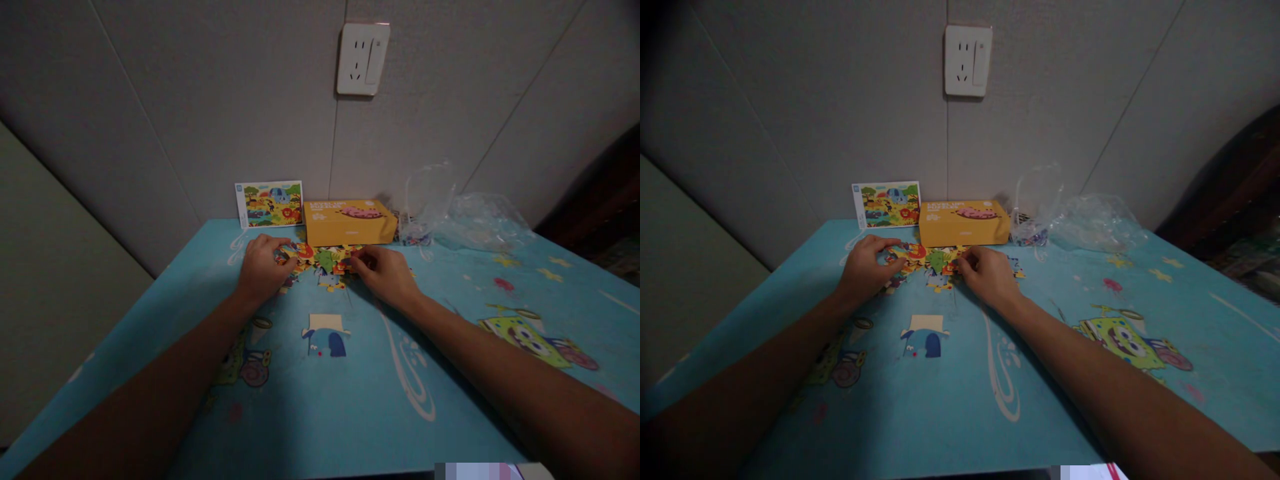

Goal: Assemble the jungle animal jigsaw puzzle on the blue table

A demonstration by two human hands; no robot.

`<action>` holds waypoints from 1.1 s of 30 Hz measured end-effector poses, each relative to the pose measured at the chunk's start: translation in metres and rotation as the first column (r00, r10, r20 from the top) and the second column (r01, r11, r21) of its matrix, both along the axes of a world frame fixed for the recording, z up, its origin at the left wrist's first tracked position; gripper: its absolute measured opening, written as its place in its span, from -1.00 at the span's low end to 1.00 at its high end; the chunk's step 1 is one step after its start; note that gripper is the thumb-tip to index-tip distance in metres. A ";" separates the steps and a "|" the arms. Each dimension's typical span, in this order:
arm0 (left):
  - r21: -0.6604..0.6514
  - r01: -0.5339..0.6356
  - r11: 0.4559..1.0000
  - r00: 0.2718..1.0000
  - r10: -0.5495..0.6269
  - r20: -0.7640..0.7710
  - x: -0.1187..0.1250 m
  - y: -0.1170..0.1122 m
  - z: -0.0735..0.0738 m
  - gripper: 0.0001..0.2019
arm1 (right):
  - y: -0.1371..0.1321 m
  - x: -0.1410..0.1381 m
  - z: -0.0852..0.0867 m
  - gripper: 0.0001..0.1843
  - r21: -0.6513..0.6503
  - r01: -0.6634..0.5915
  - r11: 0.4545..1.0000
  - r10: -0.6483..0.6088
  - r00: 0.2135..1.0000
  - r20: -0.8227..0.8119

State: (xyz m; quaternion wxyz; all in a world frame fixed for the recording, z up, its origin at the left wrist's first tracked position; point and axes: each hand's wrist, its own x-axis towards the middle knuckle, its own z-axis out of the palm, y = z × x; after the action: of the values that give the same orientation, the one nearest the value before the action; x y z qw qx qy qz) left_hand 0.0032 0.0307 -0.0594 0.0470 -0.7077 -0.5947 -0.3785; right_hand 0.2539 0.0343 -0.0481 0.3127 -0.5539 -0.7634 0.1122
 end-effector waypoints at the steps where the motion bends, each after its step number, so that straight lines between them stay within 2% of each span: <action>1: 0.045 0.014 0.999 1.000 -0.015 0.020 0.001 -0.001 0.002 -0.70 | -0.002 -0.001 0.001 -0.73 -0.008 -0.030 1.000 0.030 0.999 -0.016; 5: 0.268 0.086 0.960 0.989 -0.114 0.091 0.006 -0.009 0.009 -0.75 | -0.011 -0.008 0.004 -0.71 -0.053 -0.146 0.988 0.140 0.985 -0.101; 8: 0.368 0.175 0.913 0.967 -0.229 0.111 0.011 -0.016 0.014 -0.77 | -0.017 -0.013 0.002 -0.65 -0.131 -0.275 0.952 0.238 0.940 -0.245; 10: 0.380 0.286 0.880 0.934 -0.344 0.095 0.015 -0.020 0.015 -0.76 | -0.019 -0.016 0.001 -0.61 -0.182 -0.392 0.902 0.302 0.873 -0.383; 12: 0.346 0.412 0.843 0.884 -0.462 0.073 0.019 -0.023 0.014 -0.75 | -0.020 -0.018 0.000 -0.59 -0.212 -0.475 0.854 0.314 0.796 -0.518; 14: 0.298 0.506 0.809 0.836 -0.546 0.062 0.021 -0.026 0.013 -0.76 | -0.020 -0.020 -0.001 -0.58 -0.211 -0.498 0.841 0.270 0.725 -0.634; 16: 0.253 0.546 0.799 0.817 -0.574 0.048 0.022 -0.028 0.014 -0.73 | -0.018 -0.021 -0.001 -0.60 -0.194 -0.476 0.858 0.208 0.667 -0.716; 18: 0.219 0.521 0.825 0.842 -0.539 0.031 0.021 -0.027 0.016 -0.70 | -0.015 -0.021 -0.003 -0.62 -0.174 -0.451 0.875 0.167 0.619 -0.767; 19: 0.204 0.476 0.855 0.870 -0.492 0.028 0.020 -0.026 0.016 -0.69 | -0.013 -0.020 -0.004 -0.61 -0.168 -0.440 0.882 0.153 0.604 -0.782; 21: 0.179 0.321 0.930 0.942 -0.333 0.040 0.015 -0.020 0.014 -0.69 | -0.008 -0.016 -0.007 -0.61 -0.161 -0.399 0.903 0.129 0.608 -0.784; 23: 0.111 0.099 0.989 0.993 -0.105 0.051 0.008 -0.012 0.008 -0.67 | -0.002 -0.010 -0.009 -0.64 -0.165 -0.303 0.939 0.092 0.682 -0.726; 24: 0.066 -0.001 0.998 0.999 -0.001 0.038 0.004 -0.008 0.004 -0.65 | 0.001 -0.007 -0.010 -0.66 -0.172 -0.240 0.955 0.066 0.741 -0.669; 26: -0.034 -0.126 0.991 0.992 0.125 -0.023 -0.001 -0.001 -0.004 -0.67 | 0.007 -0.001 -0.010 -0.68 -0.181 -0.118 0.976 0.004 0.849 -0.528; 29: -0.133 -0.183 0.974 0.978 0.167 -0.126 -0.005 0.004 -0.012 -0.68 | 0.011 0.005 -0.006 -0.68 -0.169 0.023 0.985 -0.076 0.947 -0.311; 33: -0.161 -0.196 0.967 0.977 0.180 -0.112 -0.006 0.005 -0.012 -0.68 | 0.011 0.007 -0.001 -0.66 -0.087 0.150 0.985 -0.156 0.986 -0.066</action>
State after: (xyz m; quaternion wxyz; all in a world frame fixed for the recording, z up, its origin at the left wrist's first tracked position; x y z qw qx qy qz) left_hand -0.0025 0.0362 -0.0718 0.0508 -0.6670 -0.6864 -0.2852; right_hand 0.2605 0.0452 -0.0492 0.3250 -0.6188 -0.7015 0.1391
